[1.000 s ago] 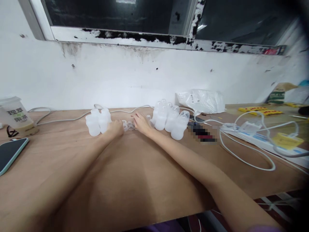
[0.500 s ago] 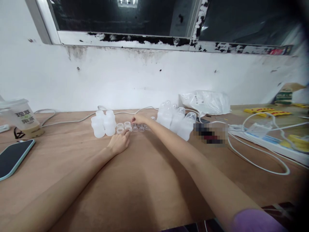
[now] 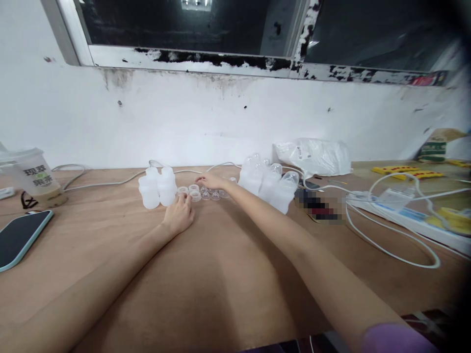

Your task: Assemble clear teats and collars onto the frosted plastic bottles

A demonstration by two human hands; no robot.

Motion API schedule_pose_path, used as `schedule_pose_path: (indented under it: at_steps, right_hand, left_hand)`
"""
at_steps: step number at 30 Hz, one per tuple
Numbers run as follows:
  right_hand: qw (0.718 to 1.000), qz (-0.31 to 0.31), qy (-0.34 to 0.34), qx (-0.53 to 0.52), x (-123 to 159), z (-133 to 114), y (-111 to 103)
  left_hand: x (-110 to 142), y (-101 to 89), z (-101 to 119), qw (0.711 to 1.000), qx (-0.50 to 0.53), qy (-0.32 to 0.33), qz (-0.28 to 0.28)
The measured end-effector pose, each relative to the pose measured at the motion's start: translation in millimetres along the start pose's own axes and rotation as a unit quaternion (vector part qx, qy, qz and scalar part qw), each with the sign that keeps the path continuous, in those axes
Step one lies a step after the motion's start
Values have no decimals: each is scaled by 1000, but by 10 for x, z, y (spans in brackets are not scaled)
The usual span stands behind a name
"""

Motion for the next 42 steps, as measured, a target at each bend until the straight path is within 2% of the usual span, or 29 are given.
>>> schedule_pose_path:
  at_steps: [5, 9, 12, 15, 18, 21, 23, 25, 27, 31, 34, 36, 39, 41, 42]
  right_hand:
    - [1000, -24, -15, -1, 34, -56, 37]
    - [1000, -15, -24, 2, 51, -62, 40]
    - [999, -2, -37, 1, 109, -127, -44]
    - [998, 45, -36, 23, 299, -222, -347]
    - [978, 128, 24, 162, 659, -261, -846]
    - [924, 193, 172, 282, 1103, -164, -1315]
    - [901, 168, 263, 302, 1327, -42, -1429]
    - [903, 101, 303, 288, 1431, 62, -1368]
    - [911, 54, 294, 283, 1446, 96, -1257]
    - [913, 60, 266, 304, 1421, 78, -1165]
    - [924, 37, 274, 262, 1448, 95, -1127]
    - [934, 47, 269, 229, 1483, 41, -1162]
    - [959, 125, 211, 141, 1510, -205, -1210]
    - [978, 158, 139, 8, 1486, -411, -1059]
    - [979, 151, 110, -84, 1461, -490, -896]
  left_hand:
    - [-5, 2, -17, 1000, 7, 2, 16]
    - [-4, 9, -27, 1000, 4, -5, 14]
    - [1, 12, -36, 1000, 3, -8, 18]
    - [13, 11, -44, 1000, 5, -11, 21]
    - [28, -13, -37, 999, 14, -12, 27]
    - [40, -52, 5, 999, 27, 5, 32]
    - [47, -75, 28, 999, 34, 17, 35]
    - [52, -92, 38, 998, 40, 22, 39]
    - [54, -103, 43, 998, 47, 26, 45]
    - [53, -101, 45, 995, 71, 43, 56]
    - [68, -158, 39, 990, 106, 53, 80]
    - [108, -285, 77, 981, 143, 71, 113]
    - [204, -552, 249, 963, 190, 112, 154]
    - [249, -676, 380, 959, 211, 115, 148]
    - [261, -695, 437, 961, 215, 109, 131]
Point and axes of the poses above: each hand's wrist, its own x-axis away from the middle knuckle, its own y-axis out of the palm, z = x × y, the point moved 8 cm from there along -x, towards the middle knuckle, and after that the axes turned 3 degrees about -y, right-handed, at the moved point
